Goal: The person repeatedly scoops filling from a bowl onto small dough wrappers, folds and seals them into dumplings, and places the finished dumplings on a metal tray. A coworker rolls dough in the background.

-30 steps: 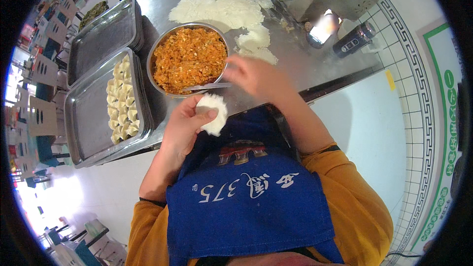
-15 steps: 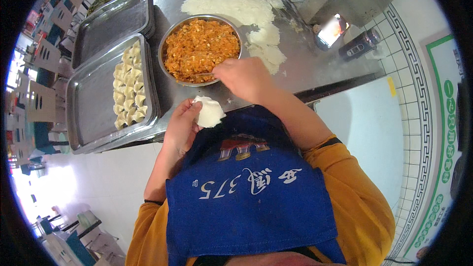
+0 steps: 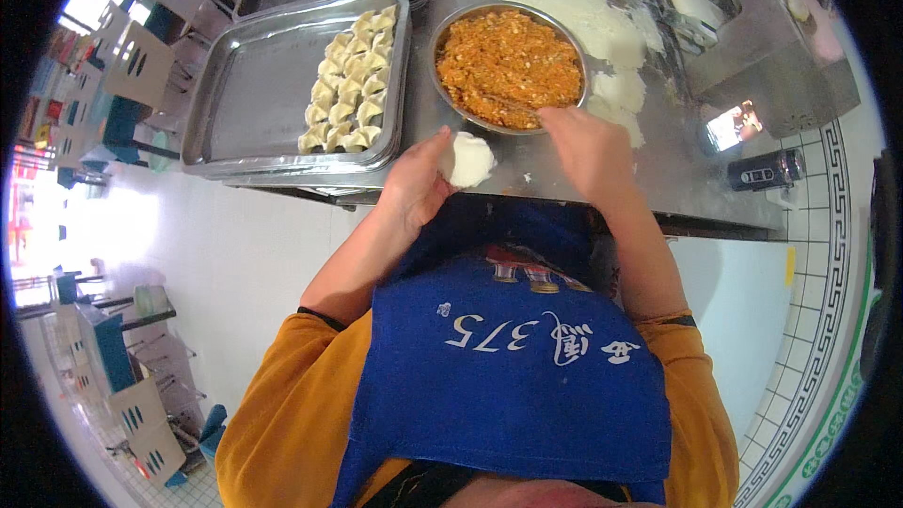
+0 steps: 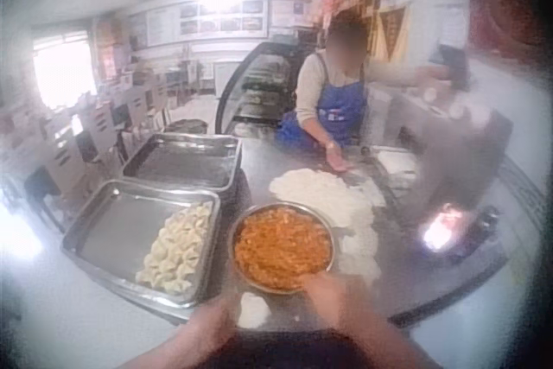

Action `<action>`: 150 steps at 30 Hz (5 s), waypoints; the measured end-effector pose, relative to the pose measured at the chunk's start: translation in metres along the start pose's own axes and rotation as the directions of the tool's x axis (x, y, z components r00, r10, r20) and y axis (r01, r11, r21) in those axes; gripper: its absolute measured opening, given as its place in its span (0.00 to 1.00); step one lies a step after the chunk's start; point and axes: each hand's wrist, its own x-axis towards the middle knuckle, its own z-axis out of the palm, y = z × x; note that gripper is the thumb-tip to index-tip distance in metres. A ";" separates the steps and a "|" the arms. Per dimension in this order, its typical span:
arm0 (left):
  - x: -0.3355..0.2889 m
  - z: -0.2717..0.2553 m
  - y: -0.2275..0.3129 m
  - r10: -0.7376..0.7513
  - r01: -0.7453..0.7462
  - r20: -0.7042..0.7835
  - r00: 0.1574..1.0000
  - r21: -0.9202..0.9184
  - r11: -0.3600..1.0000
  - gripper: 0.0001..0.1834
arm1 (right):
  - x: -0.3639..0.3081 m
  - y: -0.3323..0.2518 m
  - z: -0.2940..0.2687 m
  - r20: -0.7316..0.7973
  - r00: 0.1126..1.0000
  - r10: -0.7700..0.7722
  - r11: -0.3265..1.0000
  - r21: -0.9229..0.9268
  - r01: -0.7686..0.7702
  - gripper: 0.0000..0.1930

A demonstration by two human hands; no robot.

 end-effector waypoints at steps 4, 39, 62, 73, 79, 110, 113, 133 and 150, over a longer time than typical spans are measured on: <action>0.001 0.003 0.007 0.073 -0.073 -0.019 0.997 0.002 0.997 0.16 | 0.006 -0.002 -0.008 -0.129 0.990 0.065 0.994 0.101 -0.052 0.07; -0.010 0.039 0.020 0.084 -0.089 -0.044 0.995 -0.114 0.990 0.19 | -0.030 -0.041 0.018 -0.088 0.989 0.122 0.959 0.267 -0.094 0.07; 0.001 0.024 0.031 0.169 -0.168 0.008 0.986 -0.044 0.985 0.19 | -0.024 -0.017 0.049 -0.136 0.991 -0.001 0.978 0.205 0.029 0.11; -0.005 0.002 0.025 0.155 -0.154 -0.020 0.988 0.011 0.988 0.16 | -0.030 -0.010 0.015 0.068 0.963 -0.262 0.965 0.053 0.258 0.19; -0.023 0.016 0.032 0.241 -0.240 0.006 0.970 -0.063 0.969 0.17 | -0.032 0.002 -0.015 0.032 0.970 -0.239 0.970 -0.045 0.241 0.23; -0.030 0.061 0.006 0.145 -0.233 0.259 0.955 0.352 0.906 0.08 | -0.008 -0.022 0.016 -0.122 0.991 0.063 0.846 0.533 0.012 0.05; -0.030 0.062 0.004 0.198 -0.328 0.356 0.913 0.354 0.876 0.08 | -0.011 -0.022 0.018 -0.124 0.986 0.114 0.823 0.567 -0.024 0.05; -0.026 0.055 0.003 0.149 -0.398 0.438 0.887 0.558 0.729 0.26 | -0.009 -0.041 0.003 0.330 0.898 0.291 0.072 0.928 -0.365 0.07; -0.042 0.116 -0.008 0.438 -0.500 0.335 0.834 0.126 0.857 0.29 | 0.016 -0.068 0.022 -0.221 0.925 0.308 0.556 0.831 0.013 0.08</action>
